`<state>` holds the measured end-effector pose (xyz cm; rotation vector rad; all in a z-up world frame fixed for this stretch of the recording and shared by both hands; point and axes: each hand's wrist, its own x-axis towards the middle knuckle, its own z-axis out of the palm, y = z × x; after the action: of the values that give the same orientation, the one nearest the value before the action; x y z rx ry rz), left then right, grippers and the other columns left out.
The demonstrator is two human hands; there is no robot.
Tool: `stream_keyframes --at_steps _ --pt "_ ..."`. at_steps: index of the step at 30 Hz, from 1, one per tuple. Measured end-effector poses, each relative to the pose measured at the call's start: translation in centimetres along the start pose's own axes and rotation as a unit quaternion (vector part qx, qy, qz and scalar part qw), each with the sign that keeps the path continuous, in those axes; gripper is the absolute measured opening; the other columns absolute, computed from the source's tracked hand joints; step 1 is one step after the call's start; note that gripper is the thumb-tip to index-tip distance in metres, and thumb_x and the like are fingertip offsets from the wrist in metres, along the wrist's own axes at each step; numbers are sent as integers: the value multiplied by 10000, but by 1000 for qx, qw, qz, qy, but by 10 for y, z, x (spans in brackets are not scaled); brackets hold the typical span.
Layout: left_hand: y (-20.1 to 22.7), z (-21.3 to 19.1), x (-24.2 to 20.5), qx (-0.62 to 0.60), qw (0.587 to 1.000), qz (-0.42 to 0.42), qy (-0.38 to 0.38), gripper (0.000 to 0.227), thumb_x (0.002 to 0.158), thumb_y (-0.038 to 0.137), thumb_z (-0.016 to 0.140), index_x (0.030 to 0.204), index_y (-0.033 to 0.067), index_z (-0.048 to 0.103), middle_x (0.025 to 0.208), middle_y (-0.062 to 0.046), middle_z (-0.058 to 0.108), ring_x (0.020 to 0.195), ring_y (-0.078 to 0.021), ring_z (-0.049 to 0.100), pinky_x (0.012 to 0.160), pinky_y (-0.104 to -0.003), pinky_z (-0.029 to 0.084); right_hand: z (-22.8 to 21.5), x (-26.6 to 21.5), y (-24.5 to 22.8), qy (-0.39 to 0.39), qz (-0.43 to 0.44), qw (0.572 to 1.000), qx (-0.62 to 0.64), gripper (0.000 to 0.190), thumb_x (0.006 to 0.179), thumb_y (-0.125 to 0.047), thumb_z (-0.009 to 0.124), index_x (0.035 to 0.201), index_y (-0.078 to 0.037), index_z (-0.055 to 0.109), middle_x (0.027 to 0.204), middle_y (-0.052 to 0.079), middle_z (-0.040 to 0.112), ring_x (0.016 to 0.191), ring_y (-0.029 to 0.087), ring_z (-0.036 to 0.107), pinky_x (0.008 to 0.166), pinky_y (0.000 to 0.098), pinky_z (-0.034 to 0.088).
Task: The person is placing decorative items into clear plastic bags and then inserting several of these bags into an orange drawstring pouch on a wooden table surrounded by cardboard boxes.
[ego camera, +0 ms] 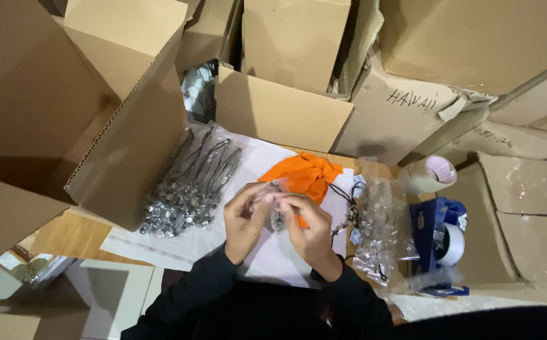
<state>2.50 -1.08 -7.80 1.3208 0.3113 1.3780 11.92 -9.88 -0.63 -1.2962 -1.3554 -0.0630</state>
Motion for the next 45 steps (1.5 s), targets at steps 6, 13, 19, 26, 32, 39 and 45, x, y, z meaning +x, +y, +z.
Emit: stream_keyframes --at_steps 6,13,19,26,32,39,45 --pt "10 6 5 -33 996 -36 78 380 909 -44 709 1263 -76 574 1062 -203 723 918 -167 703 791 -263 603 -37 -51 38 89 51 989 110 205 1024 -7 476 964 -50 667 722 124 688 691 288 692 738 424 578" --pt "-32 -12 -3 30 995 77 48 534 949 -90 665 1324 106 339 1140 -274 624 926 -284 729 825 -356 626 -142 -163 39 261 178 927 -202 317 921 -15 750 1224 -42 664 1056 105 732 874 193 734 696 240 607" --pt "-46 -22 7 137 972 168 90 238 970 -48 677 1144 42 541 1113 -165 578 1068 -304 642 962 -366 542 -222 -214 18 431 266 816 -278 411 1180 -161 536 784 -63 484 526 36 375 559 103 371 1004 370 555" --pt "-15 -17 16 238 959 142 65 83 1069 -24 614 1111 -78 661 1126 -239 546 1038 -333 617 839 -397 607 -302 -396 122 137 628 601 -474 537 977 -496 634 1325 -100 533 1162 259 582 1053 460 592 889 563 451" --pt "-16 -23 17 271 947 166 46 98 1078 -2 664 1132 -84 665 1123 -247 556 1075 -359 556 855 -408 502 -240 -460 170 20 651 560 -512 848 868 -606 603 1538 -128 398 1308 324 530 1154 490 553 969 578 448" --pt "-24 -26 14 265 950 162 36 112 1093 -57 669 1176 -119 628 1180 -248 510 1149 -376 544 865 -441 524 -173 -438 178 114 578 620 -518 744 783 -564 703 1379 -135 587 1345 234 539 1232 482 491 1036 587 403" --pt "-18 -21 19 285 941 181 27 118 1074 -63 615 1168 -132 606 1189 -272 532 1190 -392 482 985 -493 449 -176 -351 127 244 566 678 -400 629 906 -360 667 1422 -21 550 1435 299 414 1311 453 446 1139 470 360"
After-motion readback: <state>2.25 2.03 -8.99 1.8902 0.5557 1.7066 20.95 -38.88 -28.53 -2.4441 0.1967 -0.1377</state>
